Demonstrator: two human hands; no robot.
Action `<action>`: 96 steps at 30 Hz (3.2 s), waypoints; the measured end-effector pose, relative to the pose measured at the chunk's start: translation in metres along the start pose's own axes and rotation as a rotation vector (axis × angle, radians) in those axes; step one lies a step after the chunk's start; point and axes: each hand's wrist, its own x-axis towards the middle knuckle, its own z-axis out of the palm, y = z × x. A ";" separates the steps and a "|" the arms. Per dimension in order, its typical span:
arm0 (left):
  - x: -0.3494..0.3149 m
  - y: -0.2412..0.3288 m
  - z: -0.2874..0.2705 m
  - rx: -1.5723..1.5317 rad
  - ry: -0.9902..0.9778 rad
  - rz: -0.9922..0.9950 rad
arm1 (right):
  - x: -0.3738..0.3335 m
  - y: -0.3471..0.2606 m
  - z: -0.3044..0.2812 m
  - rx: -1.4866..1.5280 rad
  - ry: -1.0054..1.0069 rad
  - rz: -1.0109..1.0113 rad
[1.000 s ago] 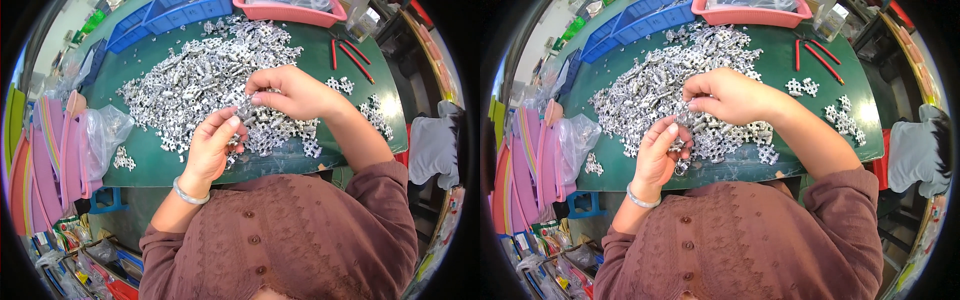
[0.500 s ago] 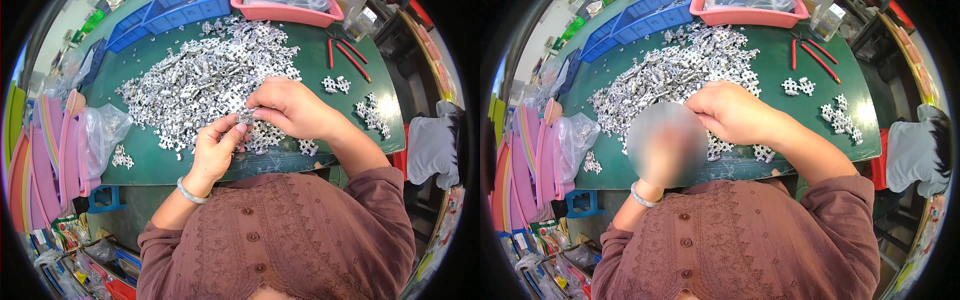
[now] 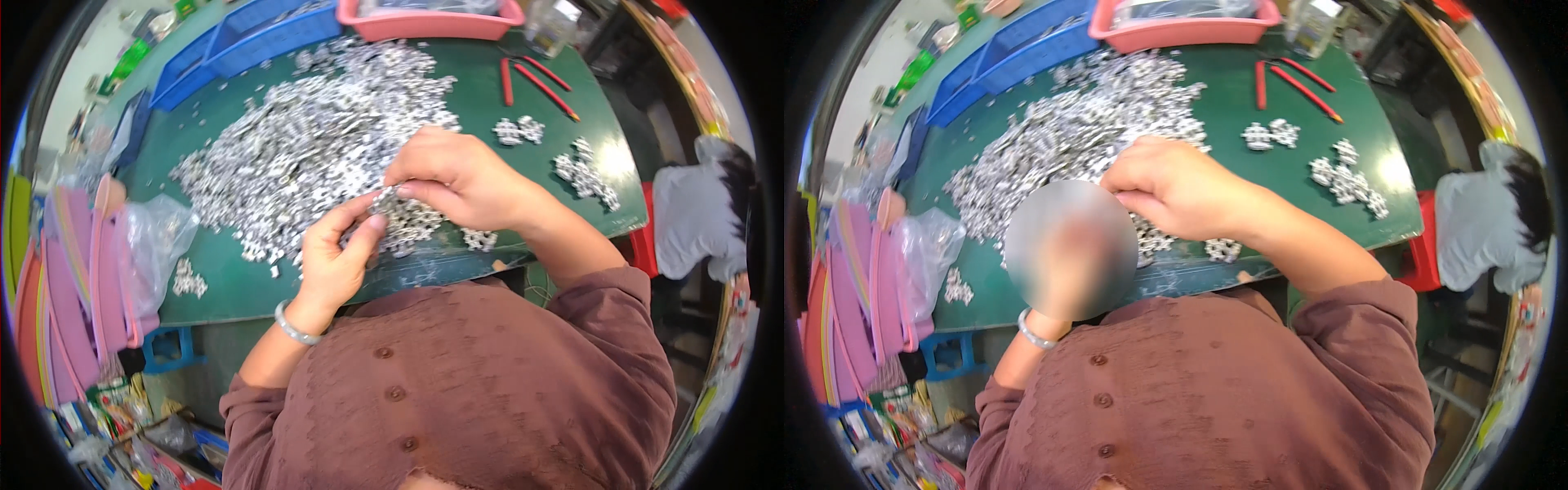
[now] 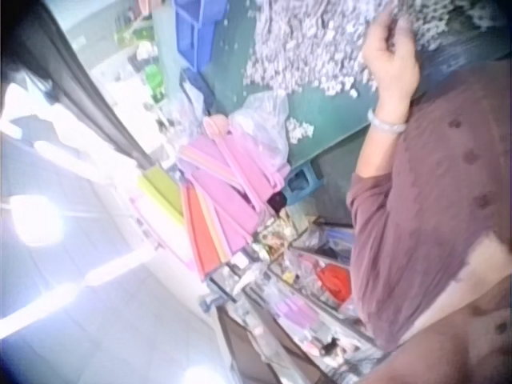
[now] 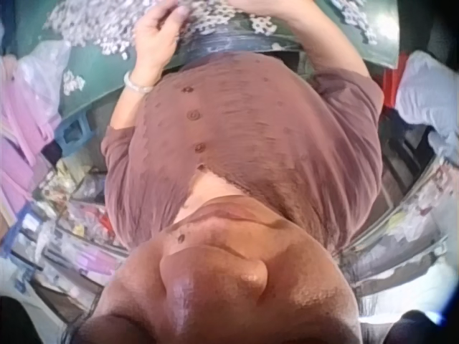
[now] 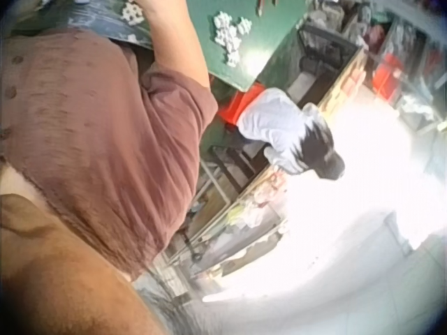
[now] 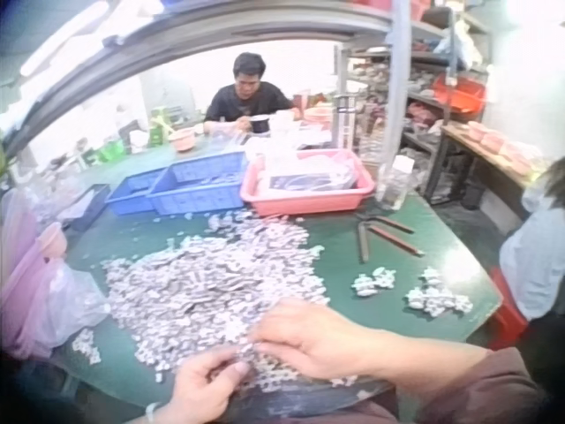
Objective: The person assembles small white plastic connector pieces by pressing them together by hand, then places several of the assembled items into a clear plastic bag and picks up more unassembled parts from a pile on the workbench.
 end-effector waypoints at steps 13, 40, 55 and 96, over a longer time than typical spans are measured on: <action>-0.007 0.020 -0.005 -0.190 -0.001 -0.384 | -0.152 0.001 -0.138 -0.277 0.153 0.797; -0.025 0.025 -0.017 -0.562 -0.092 -0.280 | -0.008 -0.017 0.042 0.533 -0.028 0.444; -0.024 0.009 -0.016 -0.397 -0.070 -0.189 | -0.013 -0.004 0.051 0.739 -0.001 0.622; -0.026 0.007 -0.024 -0.398 -0.063 -0.115 | -0.009 -0.008 0.052 0.692 0.040 0.500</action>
